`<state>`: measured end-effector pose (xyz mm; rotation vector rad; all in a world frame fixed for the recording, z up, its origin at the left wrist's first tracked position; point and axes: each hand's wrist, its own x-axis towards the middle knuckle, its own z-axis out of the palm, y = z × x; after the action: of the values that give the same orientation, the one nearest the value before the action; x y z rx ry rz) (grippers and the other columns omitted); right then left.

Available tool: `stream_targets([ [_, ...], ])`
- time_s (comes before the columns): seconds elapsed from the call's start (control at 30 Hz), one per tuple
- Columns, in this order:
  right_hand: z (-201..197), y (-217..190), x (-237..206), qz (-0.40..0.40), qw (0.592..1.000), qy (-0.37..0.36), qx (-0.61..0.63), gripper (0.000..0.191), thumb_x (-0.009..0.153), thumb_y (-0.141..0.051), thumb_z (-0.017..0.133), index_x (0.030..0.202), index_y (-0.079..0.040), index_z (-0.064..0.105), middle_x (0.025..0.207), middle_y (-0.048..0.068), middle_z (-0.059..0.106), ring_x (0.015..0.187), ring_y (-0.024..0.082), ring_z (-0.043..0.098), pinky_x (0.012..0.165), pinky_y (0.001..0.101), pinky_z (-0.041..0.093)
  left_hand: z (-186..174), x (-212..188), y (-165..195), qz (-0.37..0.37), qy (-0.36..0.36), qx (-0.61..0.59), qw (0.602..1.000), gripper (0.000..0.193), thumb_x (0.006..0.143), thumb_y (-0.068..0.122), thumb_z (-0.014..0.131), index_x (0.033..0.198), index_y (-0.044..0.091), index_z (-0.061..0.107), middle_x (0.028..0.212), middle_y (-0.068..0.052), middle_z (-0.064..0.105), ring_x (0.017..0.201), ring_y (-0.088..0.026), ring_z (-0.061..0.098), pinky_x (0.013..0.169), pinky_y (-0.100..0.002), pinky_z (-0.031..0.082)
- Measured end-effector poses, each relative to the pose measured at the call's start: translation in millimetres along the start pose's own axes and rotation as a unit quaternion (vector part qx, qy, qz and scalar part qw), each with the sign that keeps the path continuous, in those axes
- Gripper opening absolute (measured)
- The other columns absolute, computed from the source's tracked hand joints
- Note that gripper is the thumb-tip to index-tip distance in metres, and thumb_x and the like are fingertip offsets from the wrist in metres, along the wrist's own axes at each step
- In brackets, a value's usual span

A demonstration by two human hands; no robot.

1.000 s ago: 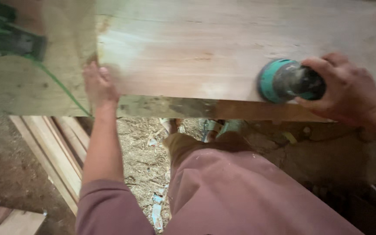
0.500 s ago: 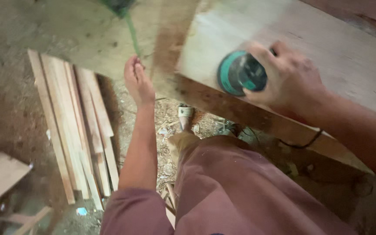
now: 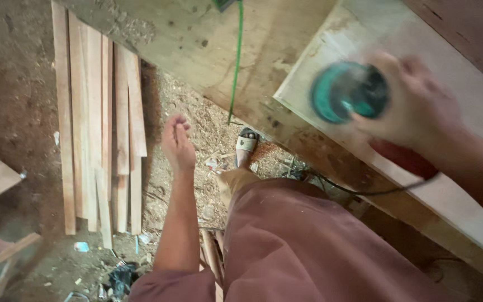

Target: The person positions a long wooden plank on a workbench and sands its surface using a handheld electric orbital sander, steadying the plank with the other hand. They work the sander along the plank's length and across sections, then lift the sander at the end.

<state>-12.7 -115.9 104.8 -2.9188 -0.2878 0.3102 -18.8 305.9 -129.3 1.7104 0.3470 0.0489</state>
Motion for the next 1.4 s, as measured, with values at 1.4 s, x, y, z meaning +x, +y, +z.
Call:
stream_targets([
  [1.4, 49, -51, 39, -0.013, 0.998, 0.060, 0.027, 0.070, 0.071, -0.039, 0.088, 0.128, -0.001, 0.068, 0.119, 0.026, 0.063, 0.108, 0.042, 0.066, 0.089, 0.0512, 0.057, 191, 9, 215, 0.253, -0.326, 0.054, 0.909, 0.026, 0.106, 0.030, 0.061, 0.099, 0.007, 0.072, 0.091, -0.013, 0.066, 0.085, -0.030, 0.068, 0.079, -0.043, 0.054],
])
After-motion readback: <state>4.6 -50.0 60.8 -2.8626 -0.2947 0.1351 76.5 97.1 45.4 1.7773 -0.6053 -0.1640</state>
